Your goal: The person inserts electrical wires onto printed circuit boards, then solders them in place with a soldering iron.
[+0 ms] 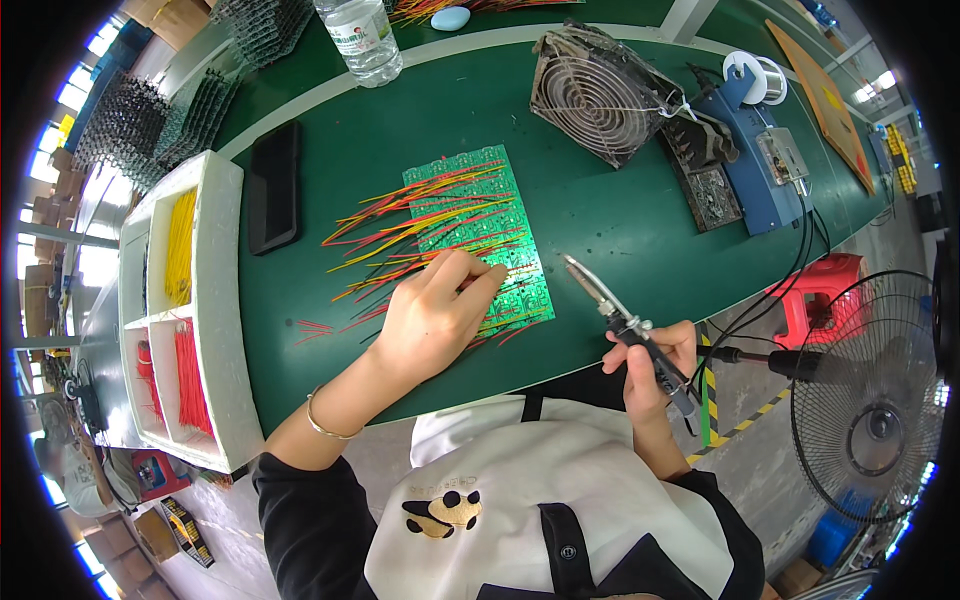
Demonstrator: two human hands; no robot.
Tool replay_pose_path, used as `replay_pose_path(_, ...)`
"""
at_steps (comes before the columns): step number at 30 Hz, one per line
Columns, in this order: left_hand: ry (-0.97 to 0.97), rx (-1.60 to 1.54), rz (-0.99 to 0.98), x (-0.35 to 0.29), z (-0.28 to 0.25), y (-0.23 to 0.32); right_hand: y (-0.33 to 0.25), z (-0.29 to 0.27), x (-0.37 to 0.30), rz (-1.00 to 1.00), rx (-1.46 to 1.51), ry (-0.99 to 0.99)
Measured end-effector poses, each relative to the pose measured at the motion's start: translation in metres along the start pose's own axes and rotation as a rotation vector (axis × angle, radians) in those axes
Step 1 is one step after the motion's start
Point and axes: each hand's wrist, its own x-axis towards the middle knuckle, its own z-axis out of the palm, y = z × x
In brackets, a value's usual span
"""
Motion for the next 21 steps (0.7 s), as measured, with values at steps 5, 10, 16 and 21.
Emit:
replay_pose_path(5,0.007,0.001,0.010,0.0007,0.0008,0.0002,-0.0004,-0.0003,0.0002,-0.005,0.006,0.025)
replay_pose_path(10,0.014,0.014,0.023,0.0007,0.0015,-0.0003,-0.0047,0.0035,-0.0015,0.052,-0.048,0.029)
replay_pose_path(16,0.032,0.009,0.038,0.0000,0.0019,-0.0015,-0.0068,0.0043,-0.0017,0.089,-0.136,-0.017)
replay_pose_path(21,-0.025,0.042,0.032,0.0010,-0.0052,0.0001,-0.0054,0.0049,-0.0023,0.092,-0.125,-0.003)
